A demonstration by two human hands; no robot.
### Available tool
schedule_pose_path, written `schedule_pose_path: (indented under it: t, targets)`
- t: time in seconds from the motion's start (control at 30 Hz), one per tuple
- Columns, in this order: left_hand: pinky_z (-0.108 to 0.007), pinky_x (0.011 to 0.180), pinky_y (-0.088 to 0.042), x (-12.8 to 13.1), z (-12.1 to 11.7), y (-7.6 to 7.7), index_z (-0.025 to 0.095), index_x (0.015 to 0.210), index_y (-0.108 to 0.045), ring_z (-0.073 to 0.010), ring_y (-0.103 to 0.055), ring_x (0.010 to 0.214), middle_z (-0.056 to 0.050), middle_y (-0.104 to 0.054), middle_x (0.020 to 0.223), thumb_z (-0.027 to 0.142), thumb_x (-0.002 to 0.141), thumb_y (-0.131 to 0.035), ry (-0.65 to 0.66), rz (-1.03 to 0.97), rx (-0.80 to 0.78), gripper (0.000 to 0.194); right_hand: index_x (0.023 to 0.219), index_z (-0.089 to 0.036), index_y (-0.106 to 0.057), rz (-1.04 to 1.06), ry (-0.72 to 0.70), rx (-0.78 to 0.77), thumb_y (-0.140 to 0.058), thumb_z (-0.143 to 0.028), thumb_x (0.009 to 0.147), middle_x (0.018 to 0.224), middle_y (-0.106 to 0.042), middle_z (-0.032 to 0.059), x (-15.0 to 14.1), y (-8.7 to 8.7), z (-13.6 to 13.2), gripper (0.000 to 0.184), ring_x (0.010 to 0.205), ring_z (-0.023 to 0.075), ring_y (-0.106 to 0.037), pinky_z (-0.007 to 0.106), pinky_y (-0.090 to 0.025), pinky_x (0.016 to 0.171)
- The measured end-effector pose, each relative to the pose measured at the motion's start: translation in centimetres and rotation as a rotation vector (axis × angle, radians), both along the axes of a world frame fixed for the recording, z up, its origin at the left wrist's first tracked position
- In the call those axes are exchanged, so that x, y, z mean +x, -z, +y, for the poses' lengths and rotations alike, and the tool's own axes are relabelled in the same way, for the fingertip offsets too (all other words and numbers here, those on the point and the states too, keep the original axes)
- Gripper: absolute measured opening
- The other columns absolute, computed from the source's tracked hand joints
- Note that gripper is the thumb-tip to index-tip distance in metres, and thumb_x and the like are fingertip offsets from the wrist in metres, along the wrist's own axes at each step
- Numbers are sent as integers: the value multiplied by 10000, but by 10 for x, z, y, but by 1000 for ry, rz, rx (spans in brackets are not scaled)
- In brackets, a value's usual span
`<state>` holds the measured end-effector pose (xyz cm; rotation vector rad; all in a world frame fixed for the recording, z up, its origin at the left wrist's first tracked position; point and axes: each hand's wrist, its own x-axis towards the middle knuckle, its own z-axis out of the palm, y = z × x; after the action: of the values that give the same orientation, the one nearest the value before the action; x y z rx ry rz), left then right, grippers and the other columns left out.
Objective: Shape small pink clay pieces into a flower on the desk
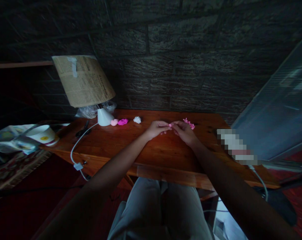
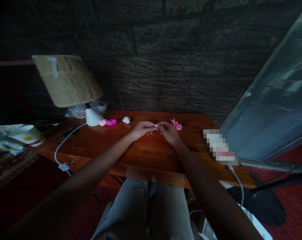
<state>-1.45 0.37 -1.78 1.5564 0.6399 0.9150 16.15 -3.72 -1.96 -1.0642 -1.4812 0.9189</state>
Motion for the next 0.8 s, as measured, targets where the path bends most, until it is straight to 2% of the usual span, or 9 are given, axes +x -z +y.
schedule_pose_path:
  t: [0.23, 0.43, 0.8]
  targets:
    - [-206, 511, -372, -1, 1, -1, 120, 896, -743, -76, -535, 571, -81, -750, 872, 437, 685, -805, -1, 31, -3, 386, 853, -173, -706, 4, 10, -6, -660, -579, 796, 590, -538, -31, -1, 0, 0, 412, 525, 102, -436, 268, -339, 523]
    - [-201, 517, -378, -2, 2, 1, 114, 891, -716, -68, -540, 577, -70, -736, 881, 463, 719, -786, -4, 42, 20, 395, 906, -186, -750, 38, -9, -60, -739, -587, 720, 744, -669, 16, -2, -2, -2, 443, 551, 96, -452, 260, -354, 521]
    - [-187, 473, -371, -1, 3, 4, 116, 879, -685, -60, -542, 536, -39, -710, 805, 437, 700, -811, -7, -16, 7, 389, 876, -179, -750, 44, -18, -48, -748, -571, 720, 709, -664, 8, 0, 0, 0, 422, 543, 92, -441, 256, -344, 518]
